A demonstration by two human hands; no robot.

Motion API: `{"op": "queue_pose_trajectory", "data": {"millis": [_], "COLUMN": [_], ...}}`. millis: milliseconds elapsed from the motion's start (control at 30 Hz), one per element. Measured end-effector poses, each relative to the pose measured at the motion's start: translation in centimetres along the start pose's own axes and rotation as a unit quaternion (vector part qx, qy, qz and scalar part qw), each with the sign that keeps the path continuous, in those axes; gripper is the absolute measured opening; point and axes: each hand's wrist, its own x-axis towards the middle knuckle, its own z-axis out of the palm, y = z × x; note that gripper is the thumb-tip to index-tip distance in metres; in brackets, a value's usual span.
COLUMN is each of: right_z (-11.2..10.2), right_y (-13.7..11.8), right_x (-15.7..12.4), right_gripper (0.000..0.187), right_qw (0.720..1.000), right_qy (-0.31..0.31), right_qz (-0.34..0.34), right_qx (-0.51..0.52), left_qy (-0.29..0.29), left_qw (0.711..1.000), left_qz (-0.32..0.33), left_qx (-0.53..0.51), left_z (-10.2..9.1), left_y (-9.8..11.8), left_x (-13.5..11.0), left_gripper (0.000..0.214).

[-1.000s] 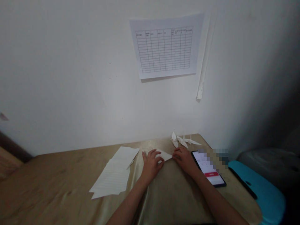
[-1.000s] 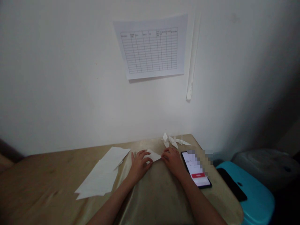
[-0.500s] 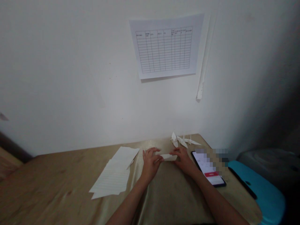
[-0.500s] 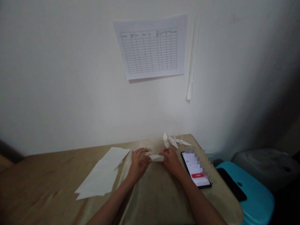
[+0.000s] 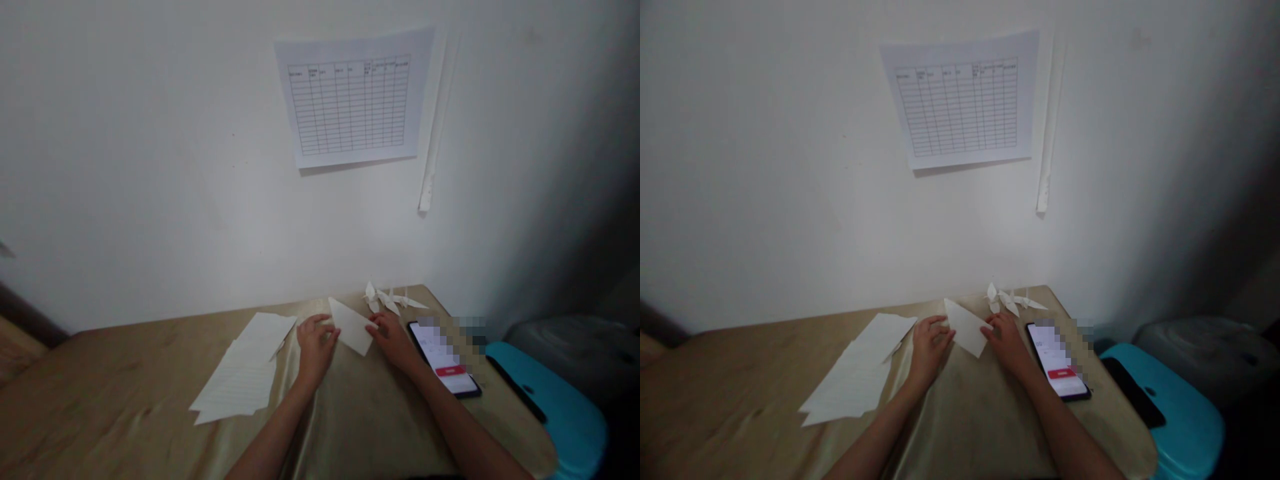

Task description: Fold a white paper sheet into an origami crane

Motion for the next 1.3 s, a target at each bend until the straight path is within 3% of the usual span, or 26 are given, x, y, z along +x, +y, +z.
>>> {"op": "queue_pose_trajectory", "data": {"millis": [200, 400, 567, 667, 833, 1167, 1300], "right_z": [0.0, -0.2, -0.3, -0.3, -0.3, -0.1, 0.0], "right_y": [0.0, -0.7, -1.3, -1.3, -1.2, -2.1, -1.8], "right_x": [-0.3, -0.8, -1.2, -1.3, -1.3, -1.5, -1.3], "right_gripper": [0.012, 0.046, 0.056, 0.055, 0.047, 0.019, 0.021], "right_qw": [0.994, 0.981, 0.977, 0.975, 0.978, 0.97, 0.973], "right_qy": [-0.023, -0.102, -0.169, -0.192, -0.185, -0.173, -0.154], "right_qz": [0.013, 0.025, -0.033, -0.045, -0.042, -0.111, -0.113], "right_qx": [-0.107, -0.16, -0.123, -0.104, -0.088, -0.127, -0.128], "left_qy": [-0.08, -0.16, -0.159, -0.189, -0.248, -0.266, -0.259], "left_qw": [0.992, 0.972, 0.969, 0.966, 0.952, 0.95, 0.953], "left_qz": [-0.072, -0.121, -0.116, -0.095, -0.09, -0.07, -0.065], "left_qx": [0.068, 0.123, 0.152, 0.151, 0.152, 0.147, 0.145], "left_z": [0.3, 0.1, -0.2, -0.3, -0.2, -0.9, -1.0], "left_y": [0.4, 1.2, 0.9, 0.3, -0.7, -0.7, -0.7], "left_x": [-0.4, -0.6, -0.6, -0.5, -0.3, -0.2, -0.1], "left_gripper": [0.009, 0.007, 0.043, 0.044, 0.035, 0.041, 0.038]}}
